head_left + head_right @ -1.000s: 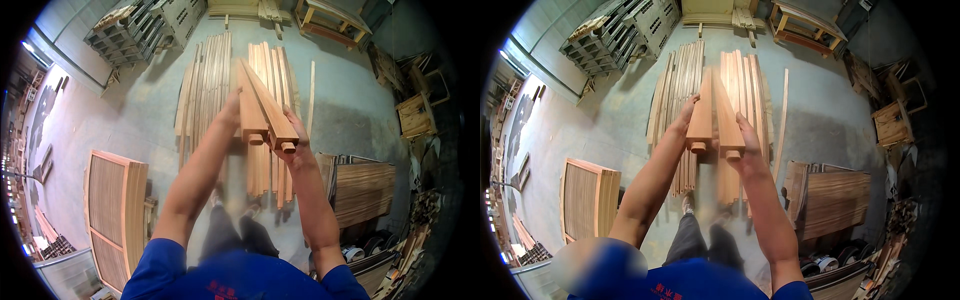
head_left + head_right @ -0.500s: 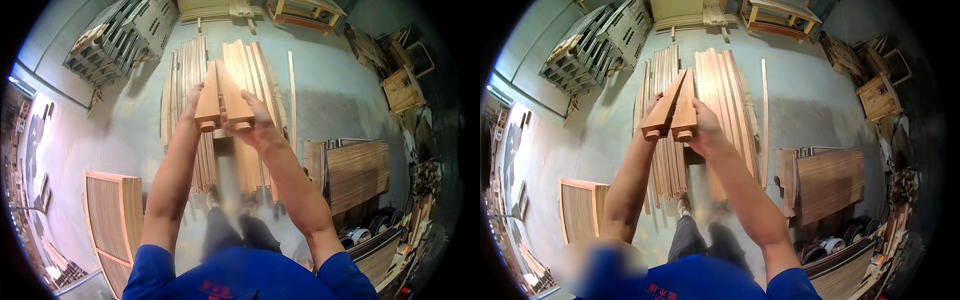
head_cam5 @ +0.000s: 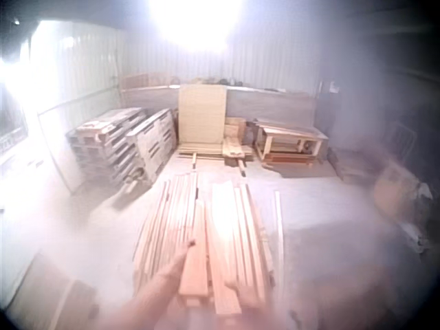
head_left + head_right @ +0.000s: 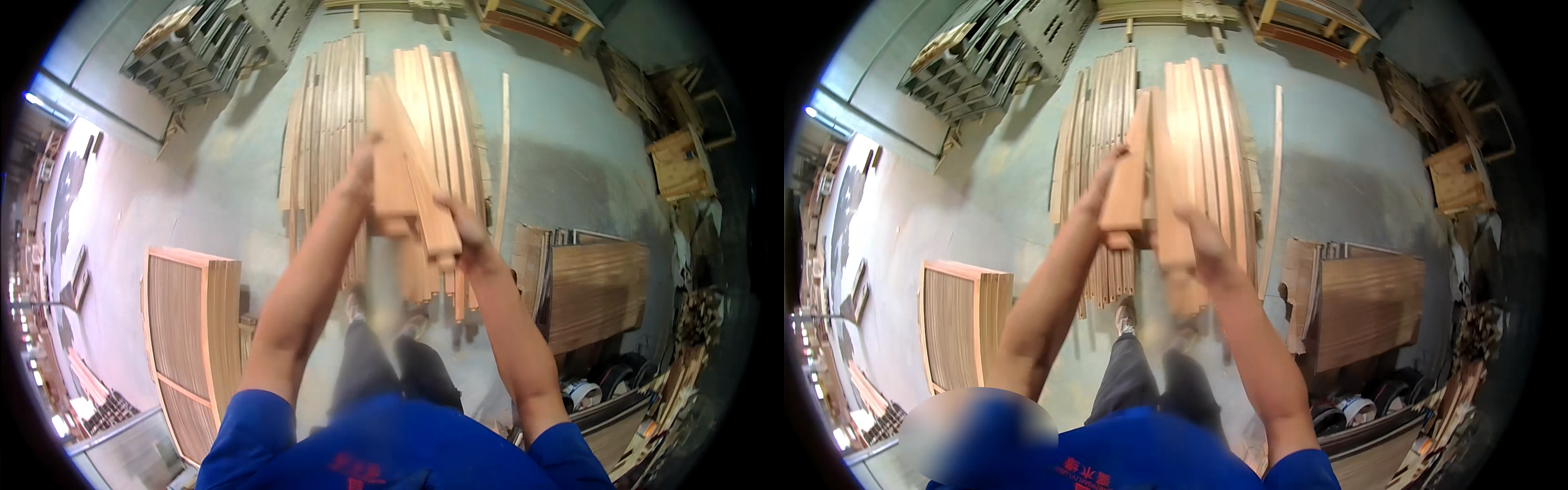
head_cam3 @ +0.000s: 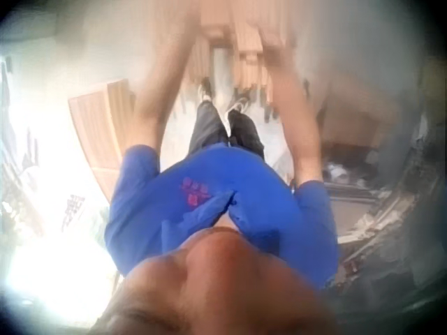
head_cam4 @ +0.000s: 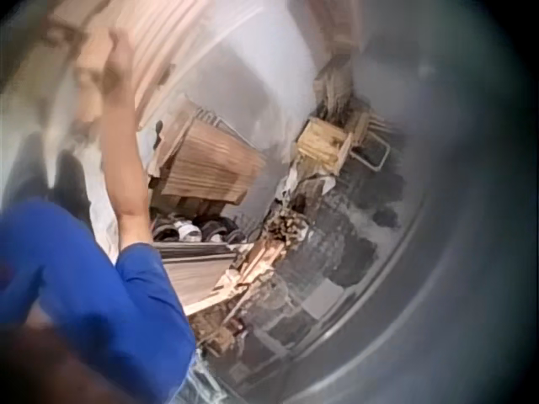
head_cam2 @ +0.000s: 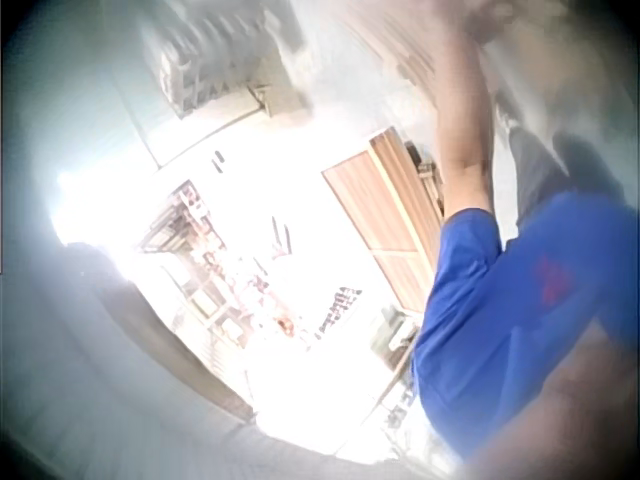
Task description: The person uses a nail gun to attach a wooden strip to a large wooden panel, then sands the edges with an orbital sander. They move the panel aside and repeatedly pick up, inspect, and stack long wooden planks. Finally, they measure and mark a plank with a tape measure and marker.
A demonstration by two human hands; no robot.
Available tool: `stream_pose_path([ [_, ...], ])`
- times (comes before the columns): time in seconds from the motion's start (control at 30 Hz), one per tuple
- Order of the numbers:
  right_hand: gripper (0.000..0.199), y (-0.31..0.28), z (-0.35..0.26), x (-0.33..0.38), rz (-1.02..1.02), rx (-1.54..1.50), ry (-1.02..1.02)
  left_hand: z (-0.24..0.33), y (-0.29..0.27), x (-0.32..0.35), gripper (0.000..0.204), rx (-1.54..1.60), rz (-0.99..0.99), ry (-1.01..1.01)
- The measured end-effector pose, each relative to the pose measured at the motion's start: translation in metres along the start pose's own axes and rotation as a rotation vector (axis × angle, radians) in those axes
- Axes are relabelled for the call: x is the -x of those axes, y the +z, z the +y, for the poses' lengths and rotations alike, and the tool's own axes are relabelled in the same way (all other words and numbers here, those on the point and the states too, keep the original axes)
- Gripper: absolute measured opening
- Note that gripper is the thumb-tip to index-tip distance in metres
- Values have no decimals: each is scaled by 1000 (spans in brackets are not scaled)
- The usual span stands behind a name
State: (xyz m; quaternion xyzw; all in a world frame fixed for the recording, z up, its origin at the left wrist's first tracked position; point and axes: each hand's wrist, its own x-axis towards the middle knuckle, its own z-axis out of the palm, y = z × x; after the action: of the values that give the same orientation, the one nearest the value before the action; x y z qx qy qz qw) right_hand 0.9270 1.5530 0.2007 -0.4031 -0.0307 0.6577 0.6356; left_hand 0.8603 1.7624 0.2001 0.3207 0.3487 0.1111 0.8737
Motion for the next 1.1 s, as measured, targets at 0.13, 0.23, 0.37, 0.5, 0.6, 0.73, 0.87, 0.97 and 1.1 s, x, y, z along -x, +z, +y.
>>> stream_pose_path([
  [0.13,39,-105,148,-9,256,-82,196,-105,-65,9,55,-65,96,-127],
  [0.23,36,-196,285,-59,272,-38,325,-193,-151,21,44,-327,151,-110],
  [0.37,49,-242,404,-114,572,737,389,-276,-232,33,35,-545,232,-152],
  [0.5,49,-330,522,-145,620,854,358,-375,-342,20,38,-356,137,-249],
  [0.6,47,-369,559,-172,642,752,411,-346,-350,15,29,-189,63,-471],
  [0.73,56,-411,602,-205,843,895,423,-367,-408,-3,38,-132,-109,-500],
  [0.87,57,-360,566,-252,1146,1198,330,-386,-454,-12,39,24,-265,-617],
  [0.97,45,-231,484,-314,740,-45,32,-397,-471,-11,41,188,-289,-644],
  [1.1,42,-185,438,-337,273,-124,104,-411,-495,-21,47,0,-476,-602],
])
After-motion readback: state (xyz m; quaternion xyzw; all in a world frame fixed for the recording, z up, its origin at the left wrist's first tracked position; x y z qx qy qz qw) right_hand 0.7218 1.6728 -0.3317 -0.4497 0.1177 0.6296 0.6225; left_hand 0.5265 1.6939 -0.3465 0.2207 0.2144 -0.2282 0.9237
